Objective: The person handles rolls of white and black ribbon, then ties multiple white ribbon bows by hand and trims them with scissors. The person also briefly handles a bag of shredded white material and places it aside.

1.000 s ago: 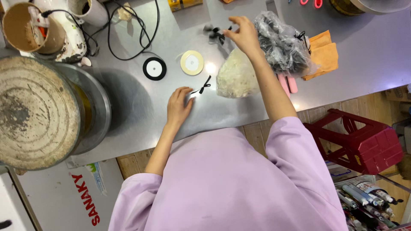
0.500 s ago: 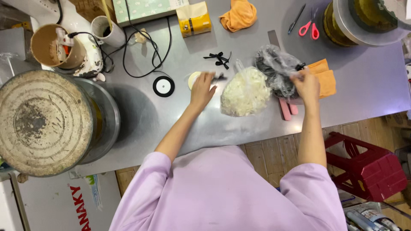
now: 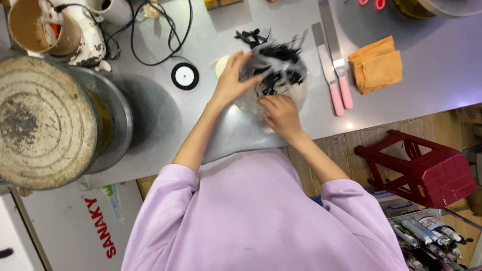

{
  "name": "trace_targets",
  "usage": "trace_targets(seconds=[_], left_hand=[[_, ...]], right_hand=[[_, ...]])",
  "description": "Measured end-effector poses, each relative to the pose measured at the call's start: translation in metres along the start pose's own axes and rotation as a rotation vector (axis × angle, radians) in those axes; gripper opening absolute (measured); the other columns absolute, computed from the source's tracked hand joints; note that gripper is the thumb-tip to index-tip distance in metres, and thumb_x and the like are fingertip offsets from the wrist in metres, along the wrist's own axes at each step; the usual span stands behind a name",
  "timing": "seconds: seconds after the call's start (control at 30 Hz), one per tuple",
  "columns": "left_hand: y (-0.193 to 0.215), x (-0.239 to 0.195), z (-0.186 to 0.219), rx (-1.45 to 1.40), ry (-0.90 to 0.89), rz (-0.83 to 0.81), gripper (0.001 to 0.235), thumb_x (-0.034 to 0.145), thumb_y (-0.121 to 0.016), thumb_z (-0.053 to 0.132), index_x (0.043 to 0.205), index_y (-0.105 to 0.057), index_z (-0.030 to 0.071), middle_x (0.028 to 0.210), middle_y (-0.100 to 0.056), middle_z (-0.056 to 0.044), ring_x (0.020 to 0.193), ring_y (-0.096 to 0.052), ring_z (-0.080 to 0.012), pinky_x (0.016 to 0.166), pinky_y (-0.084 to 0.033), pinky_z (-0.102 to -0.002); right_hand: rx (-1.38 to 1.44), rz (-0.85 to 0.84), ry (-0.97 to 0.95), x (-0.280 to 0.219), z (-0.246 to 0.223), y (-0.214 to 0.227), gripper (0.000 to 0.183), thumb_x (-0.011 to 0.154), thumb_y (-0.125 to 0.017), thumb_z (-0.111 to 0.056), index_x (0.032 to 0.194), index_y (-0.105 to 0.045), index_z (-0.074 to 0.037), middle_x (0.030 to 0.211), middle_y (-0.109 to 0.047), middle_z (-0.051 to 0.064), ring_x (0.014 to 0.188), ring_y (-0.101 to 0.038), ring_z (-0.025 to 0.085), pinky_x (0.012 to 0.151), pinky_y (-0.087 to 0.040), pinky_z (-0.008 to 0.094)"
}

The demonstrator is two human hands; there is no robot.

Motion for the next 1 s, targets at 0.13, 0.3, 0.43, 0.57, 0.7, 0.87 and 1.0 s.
trace_targets(seconds=[0.13,0.3,0.43,0.57,0.7,0.87,1.0], left_hand=[[-0.002,-0.042,0.008,-0.071,0.037,-0.036,0.076,0.074,-0.082,0.016,0.143,-0.05,0.007,0.145,-0.049,-0.018,0.131,-0.053,-0.0383,0.106,-0.048,-0.043],[0.002,-0.065,0.021,-0.08,0.189,0.073,0.06,0.081,-0.069,0.001,0.137,-0.05,0.007,0.135,-0.058,-0.011,0.115,-0.067,-0.0292,0.096,-0.056,-0.04],[0.018,-0.072,0.042,0.096,0.003,0.227,0.025,0.089,-0.071,-0.001,0.109,-0.059,0.008,0.127,-0.063,-0.008,0.11,-0.067,-0.0303,0.088,-0.056,-0.04],[0.024,-0.071,0.056,0.122,-0.057,0.272,0.014,0.088,-0.075,0.005,0.095,-0.063,0.006,0.109,-0.061,-0.009,0.101,-0.064,-0.0287,0.083,-0.052,-0.039],[0.027,-0.059,0.047,-0.341,0.21,0.219,0.012,0.097,-0.071,0.008,0.095,-0.061,0.004,0.098,-0.063,-0.009,0.094,-0.062,-0.0225,0.086,-0.052,-0.036],[0.079,-0.06,0.064,-0.458,-0.091,0.149,0.015,0.089,-0.067,0.018,0.087,-0.057,0.007,0.128,-0.069,-0.011,0.13,-0.055,-0.029,0.116,-0.04,-0.046],[0.125,-0.067,0.082,-0.137,-0.203,-0.055,0.019,0.079,-0.072,0.018,0.084,-0.059,0.006,0.166,-0.04,-0.019,0.156,-0.027,-0.0407,0.128,-0.024,-0.055]], right_hand=[[0.052,-0.138,0.044,-0.001,-0.019,-0.003,0.052,0.076,-0.083,-0.024,0.124,-0.069,-0.009,0.122,-0.07,0.008,0.106,-0.065,0.03,0.091,-0.05,0.045],[0.07,-0.07,0.065,-0.008,-0.017,0.027,0.031,0.091,-0.079,-0.019,0.12,-0.072,-0.01,0.129,-0.071,0.005,0.107,-0.069,0.023,0.088,-0.054,0.037],[0.096,0.166,-0.125,-0.011,0.001,0.055,0.014,0.103,-0.074,-0.009,0.117,-0.071,-0.009,0.135,-0.07,0.007,0.112,-0.071,0.021,0.091,-0.059,0.032],[-0.128,0.464,-0.13,-0.012,0.004,0.074,0.031,0.093,-0.085,-0.017,0.114,-0.066,-0.004,0.118,-0.062,0.014,0.1,-0.065,0.033,0.087,-0.054,0.039],[0.177,0.346,-0.44,-0.008,0.027,0.067,0.043,0.09,-0.086,-0.014,0.12,-0.062,0.004,0.113,-0.067,0.014,0.097,-0.064,0.026,0.082,-0.051,0.037],[1.143,0.226,-0.583,-0.005,0.036,0.065,0.016,0.096,-0.076,-0.008,0.108,-0.067,-0.004,0.101,-0.07,0.017,0.094,-0.07,0.024,0.095,-0.057,0.042],[1.143,-0.061,-0.204,0.013,0.011,0.089,0.007,0.096,-0.071,-0.007,0.099,-0.064,-0.007,0.138,-0.062,0.018,0.134,-0.06,0.027,0.118,-0.046,0.044]])
Point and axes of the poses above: each hand's wrist, its own x-axis towards the middle knuckle, its own y-axis out of the back of the hand, z = x × y, the point moved 4 cm from there along x, towards the middle knuckle
